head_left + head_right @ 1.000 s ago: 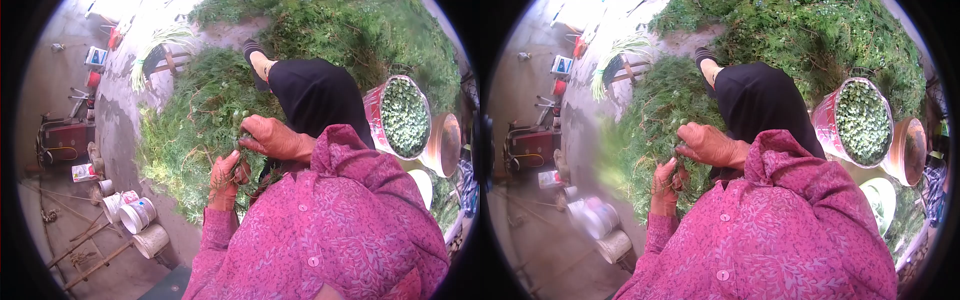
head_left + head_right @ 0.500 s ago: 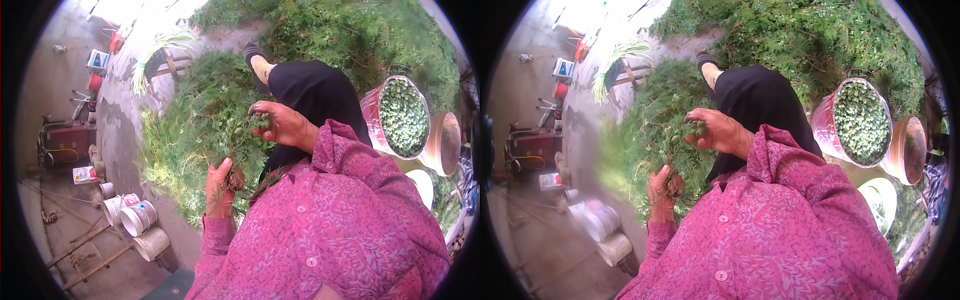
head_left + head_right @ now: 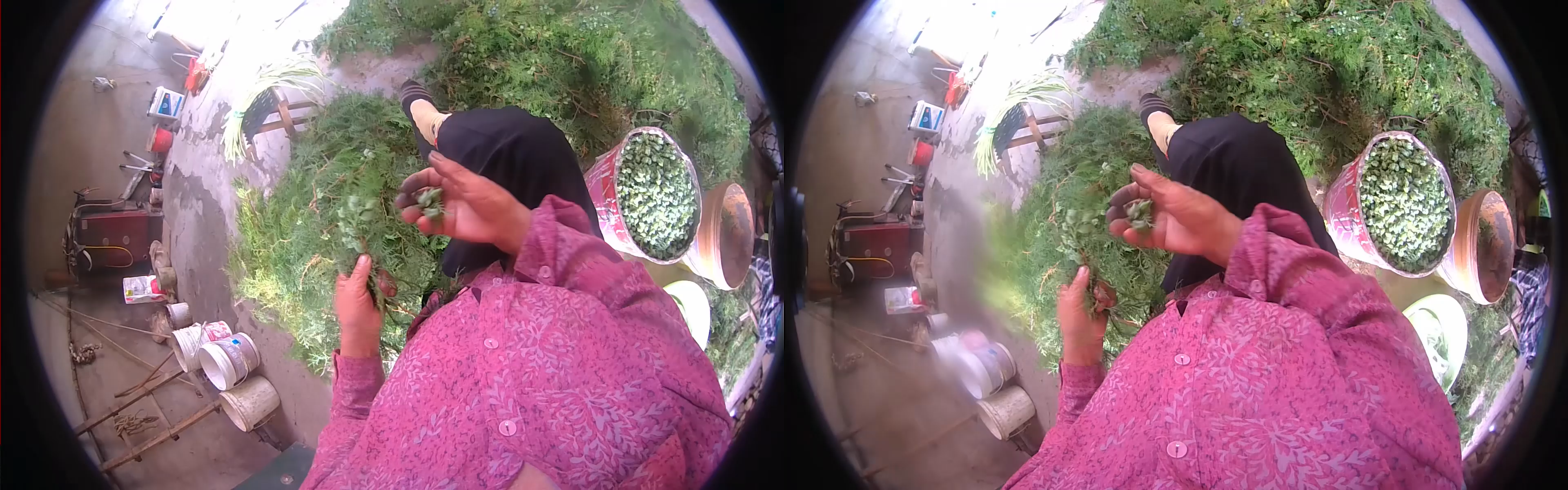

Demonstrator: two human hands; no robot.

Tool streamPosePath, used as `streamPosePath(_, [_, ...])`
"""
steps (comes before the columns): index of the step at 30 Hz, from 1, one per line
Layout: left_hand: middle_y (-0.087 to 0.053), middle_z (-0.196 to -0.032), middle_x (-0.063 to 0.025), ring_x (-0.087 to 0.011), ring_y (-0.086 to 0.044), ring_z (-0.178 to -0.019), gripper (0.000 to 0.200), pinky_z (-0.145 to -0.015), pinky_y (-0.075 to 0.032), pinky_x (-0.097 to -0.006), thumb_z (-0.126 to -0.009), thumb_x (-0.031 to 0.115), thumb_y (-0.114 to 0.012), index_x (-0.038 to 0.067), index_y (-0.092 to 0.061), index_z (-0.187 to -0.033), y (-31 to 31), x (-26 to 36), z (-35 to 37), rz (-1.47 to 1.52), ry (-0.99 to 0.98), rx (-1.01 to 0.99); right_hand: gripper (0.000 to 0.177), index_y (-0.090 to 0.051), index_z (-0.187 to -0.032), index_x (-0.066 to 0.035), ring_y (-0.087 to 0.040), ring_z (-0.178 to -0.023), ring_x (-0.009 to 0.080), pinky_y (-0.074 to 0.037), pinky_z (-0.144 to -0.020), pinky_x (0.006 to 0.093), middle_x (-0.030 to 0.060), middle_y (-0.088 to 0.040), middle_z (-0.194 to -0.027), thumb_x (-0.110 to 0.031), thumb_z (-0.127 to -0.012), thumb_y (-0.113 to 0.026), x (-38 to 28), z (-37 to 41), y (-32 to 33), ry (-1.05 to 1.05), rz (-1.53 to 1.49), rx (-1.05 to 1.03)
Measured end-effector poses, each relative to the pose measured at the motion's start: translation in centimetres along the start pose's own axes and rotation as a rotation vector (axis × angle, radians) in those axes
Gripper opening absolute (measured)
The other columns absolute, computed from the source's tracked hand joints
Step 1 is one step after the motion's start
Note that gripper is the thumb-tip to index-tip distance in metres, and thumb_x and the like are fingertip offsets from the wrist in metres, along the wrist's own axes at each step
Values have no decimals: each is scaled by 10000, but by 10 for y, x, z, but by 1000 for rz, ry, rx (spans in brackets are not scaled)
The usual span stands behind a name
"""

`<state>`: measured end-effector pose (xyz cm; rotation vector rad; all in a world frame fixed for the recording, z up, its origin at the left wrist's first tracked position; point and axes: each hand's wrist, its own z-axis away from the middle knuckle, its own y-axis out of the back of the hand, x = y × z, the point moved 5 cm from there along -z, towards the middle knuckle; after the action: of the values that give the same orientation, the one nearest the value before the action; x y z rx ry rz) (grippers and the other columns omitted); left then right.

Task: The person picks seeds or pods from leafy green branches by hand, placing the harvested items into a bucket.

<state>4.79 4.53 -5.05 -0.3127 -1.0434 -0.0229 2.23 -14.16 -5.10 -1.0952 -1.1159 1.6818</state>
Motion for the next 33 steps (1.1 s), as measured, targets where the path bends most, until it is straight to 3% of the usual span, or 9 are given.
streamPosePath(3, [-499,-562,-10,-96,-439,-415,73,-397,-375,-244,-844,146,-536,82,-517,-815,4,-3,0,-73,-11,101,135,-543,-917,-11,-545,-676,90,-445,-527,158,65,-565,-798,-129,-854,-533,-56,50,-21,322,252,-67])
streamPosePath(5, [-520,-582,-9,-94,-483,-446,55,-390,-407,-230,-832,126,-554,80,-526,-838,4,-5,-1,-65,-14,15,132,-542,-951,-19,-431,-539,23,-319,-420,120,33,-551,-795,-82,-836,-528,-99,104,-28,678,680,364])
streamPosePath(9, [-543,-620,-8,-89,-493,-459,62,-393,-409,-224,-833,126,-553,78,-534,-867,9,-10,-7,-86,-16,3,173,-589,-982,-23,-480,-543,29,-308,-407,136,25,-574,-756,-76,-827,-534,-174,211,66,1090,813,941])
streamPosePath(13, [-569,-783,37,-54,-513,-584,138,-428,-406,-192,-818,128,-595,99,-561,-949,5,-12,-5,-74,7,-61,374,-562,-1100,-11,-597,-881,211,-472,-739,308,137,-612,-1018,-253,-815,-556,-196,303,147,559,1943,1629])
streamPosePath(16, [-565,-775,41,-52,-507,-583,141,-427,-393,-187,-818,136,-597,100,-561,-949,3,-12,-5,-84,9,-85,452,-544,-1129,-12,-564,-984,263,-429,-857,360,162,-572,-1112,-327,-806,-559,-189,312,146,396,2036,1669])
streamPosePath(20, [-562,-753,33,-57,-498,-548,145,-417,-389,-198,-818,142,-597,92,-562,-949,3,-13,-5,-118,7,-107,348,-554,-1114,-16,-587,-897,179,-468,-774,273,120,-611,-999,-170,-804,-584,-164,228,42,933,1194,1004])
streamPosePath(25, [-562,-740,25,-58,-487,-513,132,-408,-381,-198,-827,134,-584,76,-567,-946,-6,-9,0,-124,-55,-103,281,-566,-961,0,-572,-756,127,-471,-689,252,66,-600,-857,-80,-710,-663,-74,78,-47,610,1433,333])
streamPosePath(27, [-564,-742,24,-56,-485,-509,128,-405,-377,-196,-831,130,-578,71,-570,-946,-6,-9,2,-121,-71,-94,418,-549,-902,41,-596,-708,198,-478,-661,304,144,-595,-773,-261,-664,-713,-36,30,-33,520,1550,245])
streamPosePath(33, [-576,-761,25,-41,-483,-533,121,-424,-371,-186,-846,125,-561,64,-580,-948,-5,-14,2,-112,-56,-116,391,-513,-906,11,-564,-649,166,-461,-598,288,108,-563,-735,-172,-648,-742,-1,-12,-19,605,1599,271])
